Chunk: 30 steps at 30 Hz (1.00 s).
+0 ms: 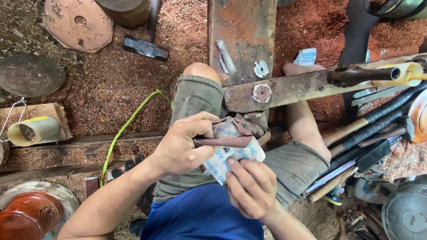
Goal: The person is sanding a small wooden piece using sandpaper and later preparing it for assembly or further processing.
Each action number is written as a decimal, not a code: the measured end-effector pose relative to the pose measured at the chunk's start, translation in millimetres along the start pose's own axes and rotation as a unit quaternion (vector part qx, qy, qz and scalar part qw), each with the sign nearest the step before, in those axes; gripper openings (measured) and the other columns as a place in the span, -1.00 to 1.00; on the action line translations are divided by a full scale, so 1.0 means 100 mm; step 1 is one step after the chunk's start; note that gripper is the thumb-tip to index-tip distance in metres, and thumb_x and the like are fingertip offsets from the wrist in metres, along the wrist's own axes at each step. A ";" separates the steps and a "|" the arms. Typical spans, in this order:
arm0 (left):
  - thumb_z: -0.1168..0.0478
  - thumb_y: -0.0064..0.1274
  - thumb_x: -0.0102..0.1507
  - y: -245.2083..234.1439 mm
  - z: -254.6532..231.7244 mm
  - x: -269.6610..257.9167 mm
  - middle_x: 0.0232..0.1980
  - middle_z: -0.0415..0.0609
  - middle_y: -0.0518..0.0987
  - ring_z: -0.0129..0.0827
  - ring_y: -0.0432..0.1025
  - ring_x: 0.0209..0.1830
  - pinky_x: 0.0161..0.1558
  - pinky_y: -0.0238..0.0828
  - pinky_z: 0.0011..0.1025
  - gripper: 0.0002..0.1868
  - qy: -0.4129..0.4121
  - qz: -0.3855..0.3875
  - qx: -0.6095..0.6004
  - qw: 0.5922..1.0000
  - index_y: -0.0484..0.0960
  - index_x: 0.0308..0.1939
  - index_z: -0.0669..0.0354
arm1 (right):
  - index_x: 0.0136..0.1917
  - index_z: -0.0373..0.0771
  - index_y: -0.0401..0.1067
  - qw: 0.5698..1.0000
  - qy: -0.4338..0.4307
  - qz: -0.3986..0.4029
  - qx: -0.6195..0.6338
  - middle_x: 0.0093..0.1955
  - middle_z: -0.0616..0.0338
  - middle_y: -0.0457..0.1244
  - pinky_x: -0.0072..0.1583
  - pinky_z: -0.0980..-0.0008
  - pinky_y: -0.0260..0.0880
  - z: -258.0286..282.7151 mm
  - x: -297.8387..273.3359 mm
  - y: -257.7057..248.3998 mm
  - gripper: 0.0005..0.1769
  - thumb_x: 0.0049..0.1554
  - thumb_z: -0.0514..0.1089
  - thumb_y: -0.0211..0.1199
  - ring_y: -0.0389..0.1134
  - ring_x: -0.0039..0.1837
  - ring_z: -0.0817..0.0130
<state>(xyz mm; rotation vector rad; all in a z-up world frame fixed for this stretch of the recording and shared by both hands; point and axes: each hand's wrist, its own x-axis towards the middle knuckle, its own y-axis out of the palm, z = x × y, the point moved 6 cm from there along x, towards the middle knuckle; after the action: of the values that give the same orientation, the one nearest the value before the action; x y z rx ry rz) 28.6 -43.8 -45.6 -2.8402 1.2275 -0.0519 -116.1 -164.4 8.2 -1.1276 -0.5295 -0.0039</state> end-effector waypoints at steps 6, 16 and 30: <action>0.44 -0.04 0.00 0.02 0.01 0.02 -0.12 0.11 0.65 -0.22 0.57 -0.16 -0.10 0.50 -0.35 -0.88 -0.086 0.007 -0.057 0.995 0.50 -0.40 0.27 | 0.02 -0.30 0.53 0.996 -0.080 0.030 -0.002 0.20 -0.03 0.37 0.08 0.30 0.34 0.04 0.06 0.02 -0.75 0.08 -0.14 0.31 0.38 0.12 0.22; 0.41 0.17 0.01 0.05 0.06 -0.09 -0.32 0.06 0.53 -0.22 0.50 -0.31 -0.26 0.45 -0.33 -0.84 -0.057 -0.021 0.043 0.997 0.46 -0.46 0.29 | 0.11 -0.34 0.47 0.981 0.170 -0.019 0.090 0.12 0.06 0.39 0.07 0.28 0.36 -0.11 0.01 0.08 -0.70 0.11 -0.24 0.39 0.35 0.00 0.20; 0.45 0.09 0.30 -0.10 0.01 -0.13 -0.20 0.03 0.64 -0.44 0.53 -0.25 -0.19 0.48 -0.43 -0.87 -0.018 -0.173 0.040 0.984 0.61 -0.08 0.27 | 0.29 -0.24 0.27 0.988 0.150 -0.022 -0.011 0.22 0.10 0.31 0.34 -0.11 0.11 -0.01 0.22 0.11 -0.34 0.03 -0.11 0.52 0.18 0.33 0.00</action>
<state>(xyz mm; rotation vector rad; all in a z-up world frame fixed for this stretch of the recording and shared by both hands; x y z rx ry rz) 27.0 -28.0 -46.0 -2.9304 0.6963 -0.0607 -93.6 -154.4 7.5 -1.1133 -0.2850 -0.2158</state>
